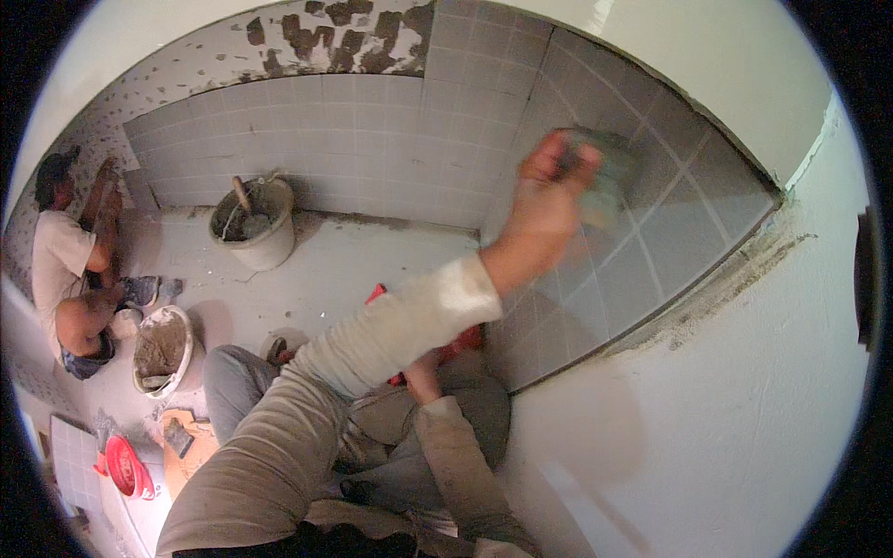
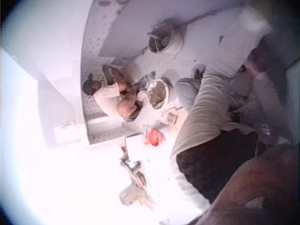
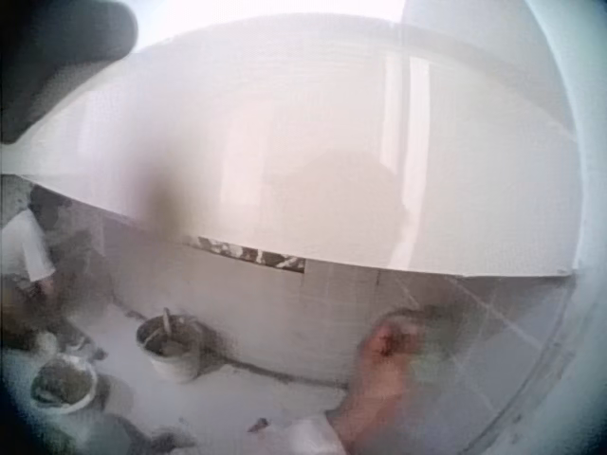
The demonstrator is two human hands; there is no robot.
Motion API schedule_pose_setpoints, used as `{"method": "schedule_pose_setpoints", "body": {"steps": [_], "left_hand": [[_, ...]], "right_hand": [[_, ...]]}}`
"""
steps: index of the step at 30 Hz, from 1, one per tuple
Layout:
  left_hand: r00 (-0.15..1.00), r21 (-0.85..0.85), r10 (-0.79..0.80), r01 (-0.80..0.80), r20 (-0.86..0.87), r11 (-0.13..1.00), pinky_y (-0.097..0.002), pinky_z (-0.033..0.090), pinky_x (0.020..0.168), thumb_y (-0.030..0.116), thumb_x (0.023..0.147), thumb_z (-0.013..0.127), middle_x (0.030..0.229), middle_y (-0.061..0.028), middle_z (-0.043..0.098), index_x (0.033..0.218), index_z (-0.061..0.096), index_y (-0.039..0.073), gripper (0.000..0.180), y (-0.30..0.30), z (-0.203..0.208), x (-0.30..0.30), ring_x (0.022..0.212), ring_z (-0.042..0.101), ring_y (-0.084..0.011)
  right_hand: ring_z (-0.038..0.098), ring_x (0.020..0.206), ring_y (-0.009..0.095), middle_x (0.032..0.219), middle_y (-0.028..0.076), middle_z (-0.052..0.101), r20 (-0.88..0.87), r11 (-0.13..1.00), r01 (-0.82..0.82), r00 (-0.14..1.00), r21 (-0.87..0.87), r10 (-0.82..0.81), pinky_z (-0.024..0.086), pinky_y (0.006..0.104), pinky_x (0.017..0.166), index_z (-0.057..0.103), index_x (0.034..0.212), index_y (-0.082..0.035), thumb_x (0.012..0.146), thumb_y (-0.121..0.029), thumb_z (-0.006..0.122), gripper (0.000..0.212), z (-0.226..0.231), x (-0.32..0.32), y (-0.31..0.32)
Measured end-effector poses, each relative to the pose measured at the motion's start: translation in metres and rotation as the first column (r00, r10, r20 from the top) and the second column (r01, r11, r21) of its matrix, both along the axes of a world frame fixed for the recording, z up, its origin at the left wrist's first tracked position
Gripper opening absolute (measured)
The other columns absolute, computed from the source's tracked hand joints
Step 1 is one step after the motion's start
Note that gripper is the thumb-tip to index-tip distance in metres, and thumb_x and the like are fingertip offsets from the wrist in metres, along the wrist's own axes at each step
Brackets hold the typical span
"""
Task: The person applies mortar and grout to the joints between wall tiles using a putty knife and a sponge, then wipes the excess away with a cloth.
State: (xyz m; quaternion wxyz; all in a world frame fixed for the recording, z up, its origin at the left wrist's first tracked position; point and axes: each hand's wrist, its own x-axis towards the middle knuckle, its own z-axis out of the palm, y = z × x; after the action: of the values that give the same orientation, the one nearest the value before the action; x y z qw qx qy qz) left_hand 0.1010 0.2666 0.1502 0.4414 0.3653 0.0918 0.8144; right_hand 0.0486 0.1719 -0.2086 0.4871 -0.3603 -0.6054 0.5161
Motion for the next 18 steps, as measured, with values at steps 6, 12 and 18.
{"method": "schedule_pose_setpoints", "body": {"steps": [6,12,18], "left_hand": [[0.965,-0.061,0.237,-0.244,-0.109,0.968,-0.0306,0.041,0.084,0.022,0.099,0.057,0.104,-0.0093,0.059,0.108,0.057,-0.002,0.026,0.148,-0.004,-0.074,0.093,0.051,-0.0186],[0.456,0.630,0.883,-0.655,-0.112,0.418,-0.0330,0.041,0.062,0.015,0.096,0.058,0.080,-0.0056,0.056,0.095,0.057,-0.002,0.018,0.273,0.047,-0.091,0.070,0.046,-0.0178],[-0.518,0.759,0.777,-0.646,-0.357,-0.082,-0.0403,0.045,0.072,0.010,0.081,0.065,0.084,-0.0064,0.064,0.105,0.064,0.004,0.025,0.272,0.057,-0.087,0.076,0.060,-0.0250]], "right_hand": [[0.062,0.084,0.020,0.092,0.009,0.068,0.180,0.998,0.032,0.983,-0.060,-0.021,0.049,0.0364,0.076,0.063,0.099,-0.001,0.096,-0.013,0.057,0.014,0.010,-0.002,0.001],[0.063,0.081,0.022,0.088,0.009,0.068,0.262,0.990,0.058,0.965,-0.130,-0.023,0.049,0.0362,0.076,0.063,0.101,-0.001,0.094,-0.011,0.057,0.013,0.011,0.000,0.003],[0.065,0.080,0.023,0.087,0.010,0.068,0.274,0.991,0.129,0.955,-0.035,-0.114,0.049,0.0348,0.073,0.063,0.101,0.000,0.092,-0.007,0.056,0.013,0.007,-0.003,0.003]]}}
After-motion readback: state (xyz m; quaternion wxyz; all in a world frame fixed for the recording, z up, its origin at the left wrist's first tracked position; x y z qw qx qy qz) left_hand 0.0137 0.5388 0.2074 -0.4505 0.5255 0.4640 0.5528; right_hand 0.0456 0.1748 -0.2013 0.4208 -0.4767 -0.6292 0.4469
